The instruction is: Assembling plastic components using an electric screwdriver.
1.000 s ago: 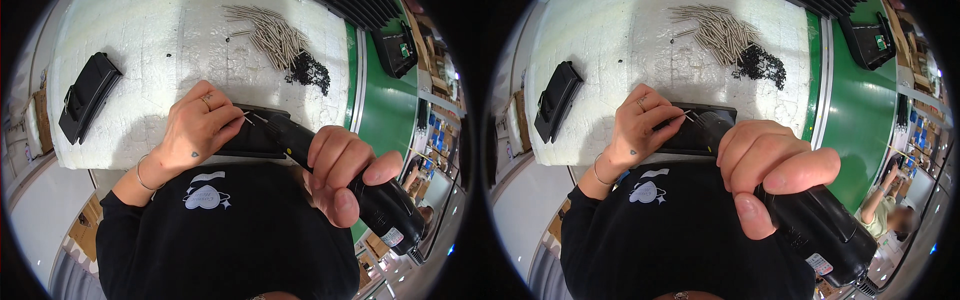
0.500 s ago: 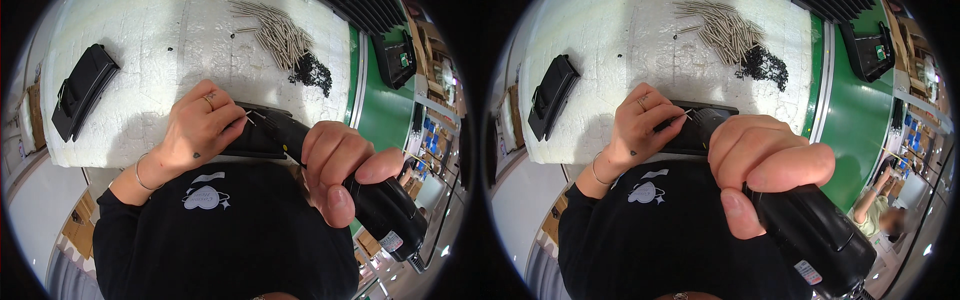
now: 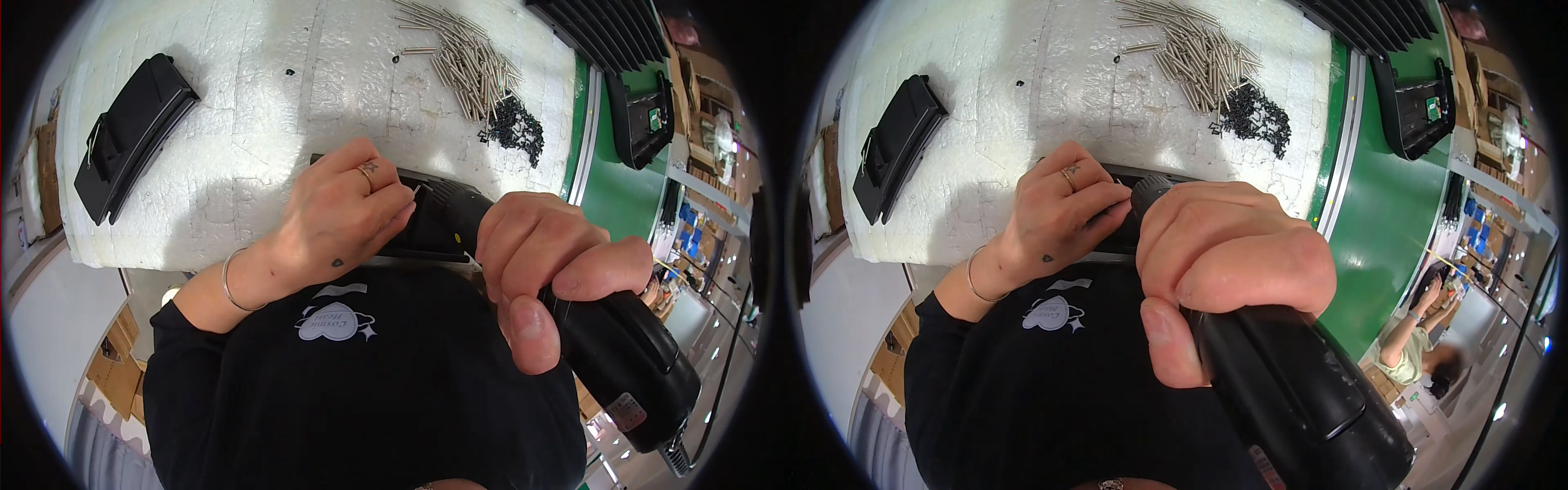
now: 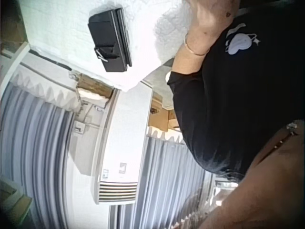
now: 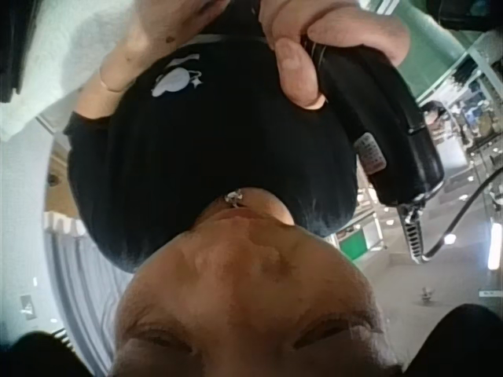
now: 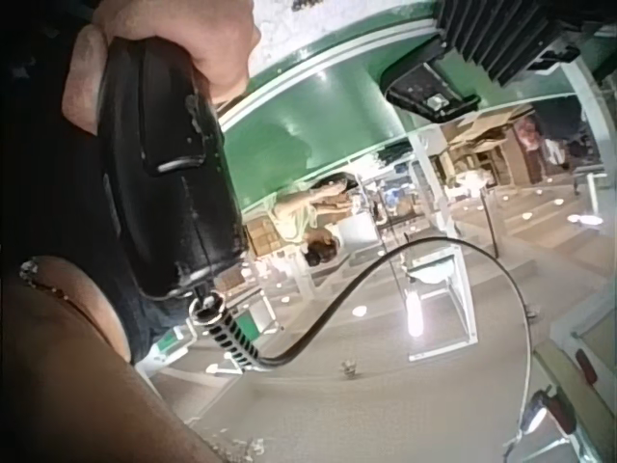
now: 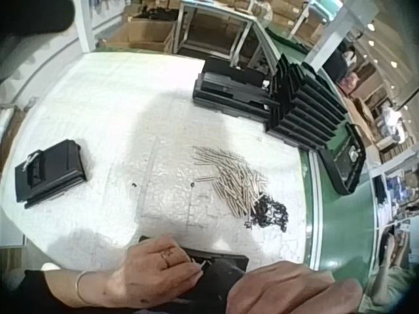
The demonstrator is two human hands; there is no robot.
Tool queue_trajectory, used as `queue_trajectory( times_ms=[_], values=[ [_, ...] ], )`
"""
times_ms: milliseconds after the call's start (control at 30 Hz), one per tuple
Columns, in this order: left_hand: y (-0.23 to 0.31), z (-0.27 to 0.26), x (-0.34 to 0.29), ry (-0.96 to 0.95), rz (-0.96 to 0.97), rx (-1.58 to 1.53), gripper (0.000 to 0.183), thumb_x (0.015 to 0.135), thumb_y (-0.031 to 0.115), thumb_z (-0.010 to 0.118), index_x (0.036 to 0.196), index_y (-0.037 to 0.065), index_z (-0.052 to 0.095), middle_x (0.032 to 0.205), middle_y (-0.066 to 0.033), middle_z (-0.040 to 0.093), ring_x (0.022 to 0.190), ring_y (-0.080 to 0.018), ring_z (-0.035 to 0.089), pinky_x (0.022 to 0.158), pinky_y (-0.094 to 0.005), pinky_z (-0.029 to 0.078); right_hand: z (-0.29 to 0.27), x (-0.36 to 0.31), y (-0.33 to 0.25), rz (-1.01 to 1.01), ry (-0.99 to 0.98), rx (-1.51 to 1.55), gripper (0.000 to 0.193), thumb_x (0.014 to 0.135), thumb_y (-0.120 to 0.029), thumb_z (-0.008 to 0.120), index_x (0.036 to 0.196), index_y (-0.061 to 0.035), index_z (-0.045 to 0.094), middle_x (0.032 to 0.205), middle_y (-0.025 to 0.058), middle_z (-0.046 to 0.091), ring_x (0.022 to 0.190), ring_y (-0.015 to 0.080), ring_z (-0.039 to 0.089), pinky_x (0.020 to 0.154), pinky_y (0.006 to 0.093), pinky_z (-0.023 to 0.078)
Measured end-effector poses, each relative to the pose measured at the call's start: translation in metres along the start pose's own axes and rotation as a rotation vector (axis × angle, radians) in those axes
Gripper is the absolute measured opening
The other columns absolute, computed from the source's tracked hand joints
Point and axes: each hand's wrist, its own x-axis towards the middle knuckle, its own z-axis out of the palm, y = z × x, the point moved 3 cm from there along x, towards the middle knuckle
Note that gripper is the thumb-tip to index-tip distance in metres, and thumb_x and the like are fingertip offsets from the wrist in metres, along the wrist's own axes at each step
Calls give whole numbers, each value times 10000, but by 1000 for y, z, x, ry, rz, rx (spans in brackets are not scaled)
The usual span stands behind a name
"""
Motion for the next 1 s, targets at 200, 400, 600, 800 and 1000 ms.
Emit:
queue_trajectory(
  times_ms=[200, 400, 600, 800, 1000],
  values=[
    [2, 0, -4, -56, 13, 63, 117, 715, 77, 725, 732, 73, 610, 733, -31, 526, 769, -234, 530, 649, -326, 480, 5, -7, 5, -40, 46, 36, 296, 806, -29, 630, 993, -114, 417, 626, -7, 516, 447, 120, 464, 502, 275, 385],
    [13, -24, 9, -119, 14, 154, 533, 646, 180, 825, 1130, 80, 627, 1009, -78, 623, 939, -280, 586, 813, -366, 503, -26, -13, -15, -142, 351, 266, 331, 819, -66, 576, 1121, -94, 443, 658, -11, 480, 544, 120, 459, 561, 303, 373],
    [6, -43, 15, -373, -210, -169, 921, 568, 239, 894, 1373, 115, 464, 1150, -128, 609, 1066, -321, 582, 930, -411, 468, -63, -31, -28, -239, 539, 222, 304, 825, -124, 518, 1127, -86, 515, 644, -30, 402, 570, 97, 416, 623, 288, 326],
    [-34, -133, 2, 143, -600, -1344, 984, 797, 667, 589, 1420, -57, 355, 1287, -309, 517, 1094, -377, 606, 923, -439, 521, -75, -33, -17, -183, 655, 239, 263, 834, -95, 525, 1094, -68, 507, 638, -25, 366, 583, 94, 404, 637, 279, 297],
    [-67, -250, -18, 515, -436, 121, 663, 691, 148, 836, 1283, 76, 549, 1135, -93, 623, 1004, -178, 611, 879, -305, 484, -78, -29, 2, -162, 677, 302, 262, 816, -87, 536, 1073, -65, 487, 632, -25, 354, 584, 95, 404, 650, 281, 301]
  ],
)
